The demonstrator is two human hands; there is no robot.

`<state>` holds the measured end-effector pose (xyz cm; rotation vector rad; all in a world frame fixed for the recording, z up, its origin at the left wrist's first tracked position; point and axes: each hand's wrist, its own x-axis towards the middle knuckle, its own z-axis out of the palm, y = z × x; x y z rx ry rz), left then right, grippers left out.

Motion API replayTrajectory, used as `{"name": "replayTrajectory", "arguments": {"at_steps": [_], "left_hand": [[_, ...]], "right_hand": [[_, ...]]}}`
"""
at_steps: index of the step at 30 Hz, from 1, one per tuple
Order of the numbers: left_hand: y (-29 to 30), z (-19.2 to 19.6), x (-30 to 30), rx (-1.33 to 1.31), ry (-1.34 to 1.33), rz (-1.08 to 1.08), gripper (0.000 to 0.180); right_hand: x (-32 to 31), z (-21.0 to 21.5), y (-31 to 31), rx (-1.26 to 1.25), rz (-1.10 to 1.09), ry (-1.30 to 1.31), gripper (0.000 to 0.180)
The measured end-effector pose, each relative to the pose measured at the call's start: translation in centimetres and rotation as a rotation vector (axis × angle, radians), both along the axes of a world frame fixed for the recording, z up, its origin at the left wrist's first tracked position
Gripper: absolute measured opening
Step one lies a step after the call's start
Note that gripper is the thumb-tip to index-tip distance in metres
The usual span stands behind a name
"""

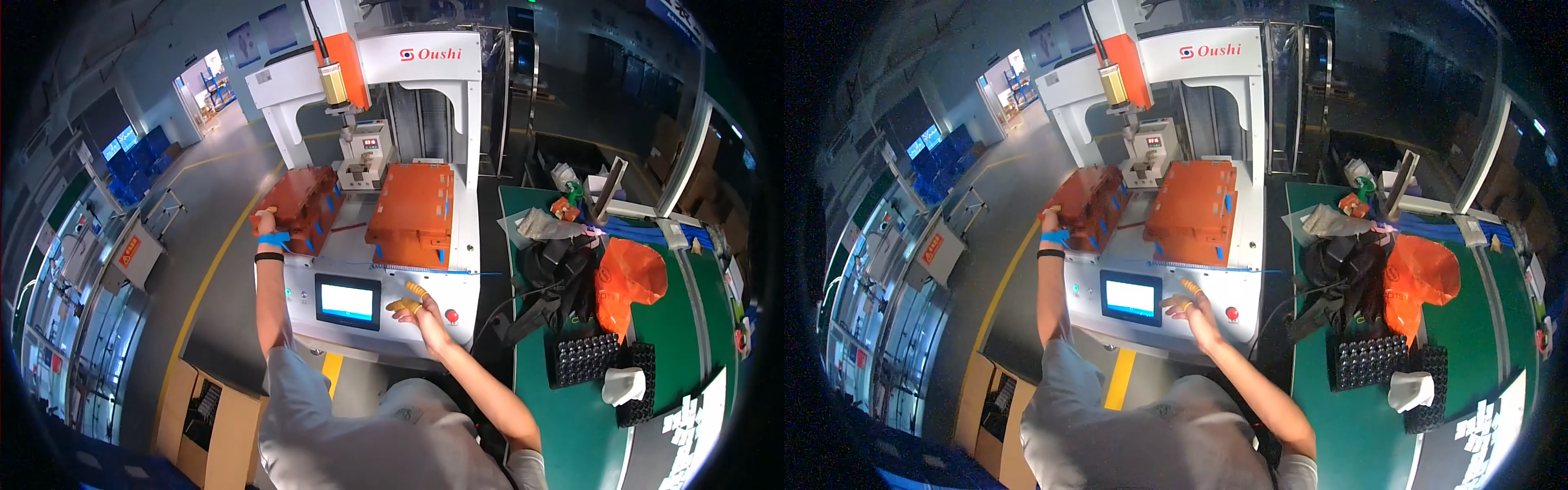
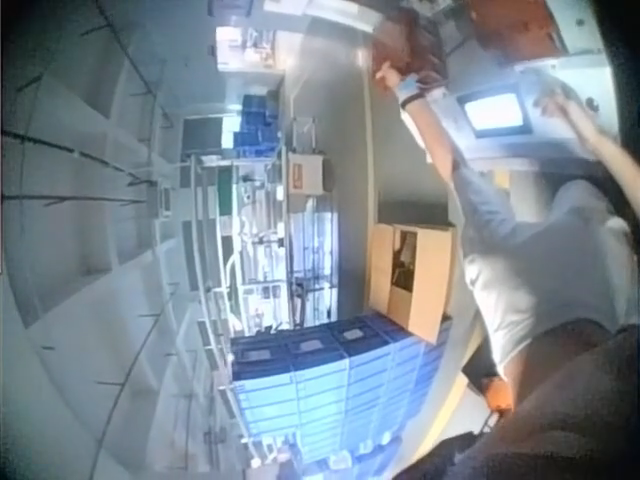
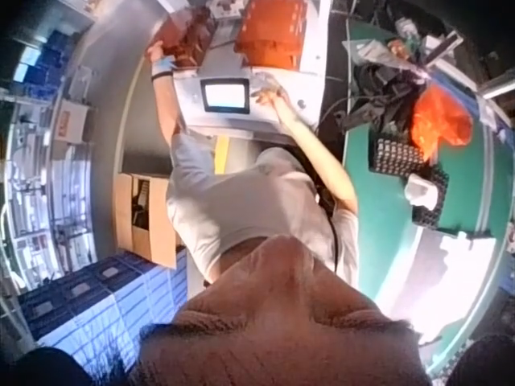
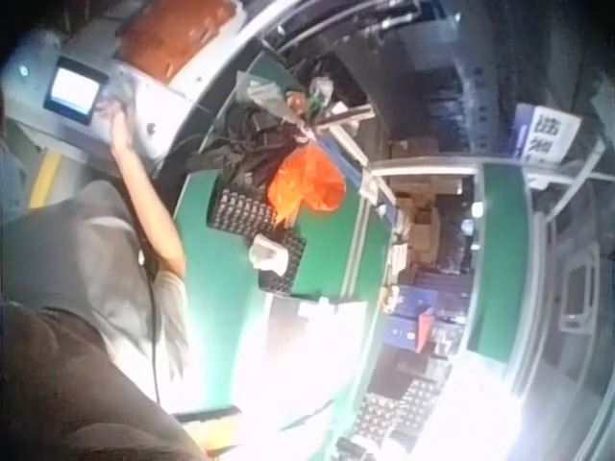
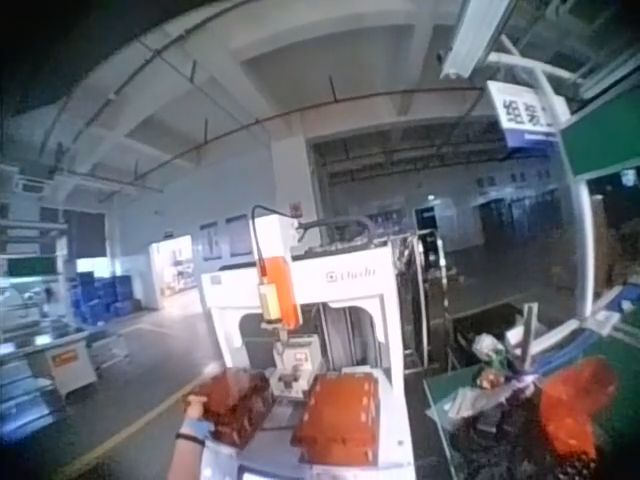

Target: Assembling components onto orange plastic panels and processing them using a heat press machine.

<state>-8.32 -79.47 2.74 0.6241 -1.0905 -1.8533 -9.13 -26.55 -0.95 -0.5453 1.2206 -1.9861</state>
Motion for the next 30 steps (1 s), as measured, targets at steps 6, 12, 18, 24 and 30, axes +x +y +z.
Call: {"name": "replayTrajectory", "arguments": {"at_steps": [6,12,18,24,30], "left_hand": [[-0.4,-1.4,-0.6,-0.086,-0.224,0.102,0.028],[9.0,-3.0,0.1,-0.348,-0.826,0.658,0.059],[7.3,-23.3,14.0,-0.958,-1.303,0.875,0.079],[16.2,-25.5,11.5,-0.984,-1.008,0.587,0.063],[17.2,-22.3,11.1,-0.978,-1.154,0.716,0.055]], "right_hand": [[-0.4,0.7,0.8,-0.001,-0.044,0.067,0.055],[-1.7,-2.4,1.0,0.065,-0.164,0.151,0.054],[-1.2,2.6,0.3,-0.018,-0.209,0.389,0.05],[-4.6,6.4,-1.1,0.241,-0.36,0.823,0.055],[-10.1,7.9,-6.2,0.689,-0.564,1.835,0.053]]}}
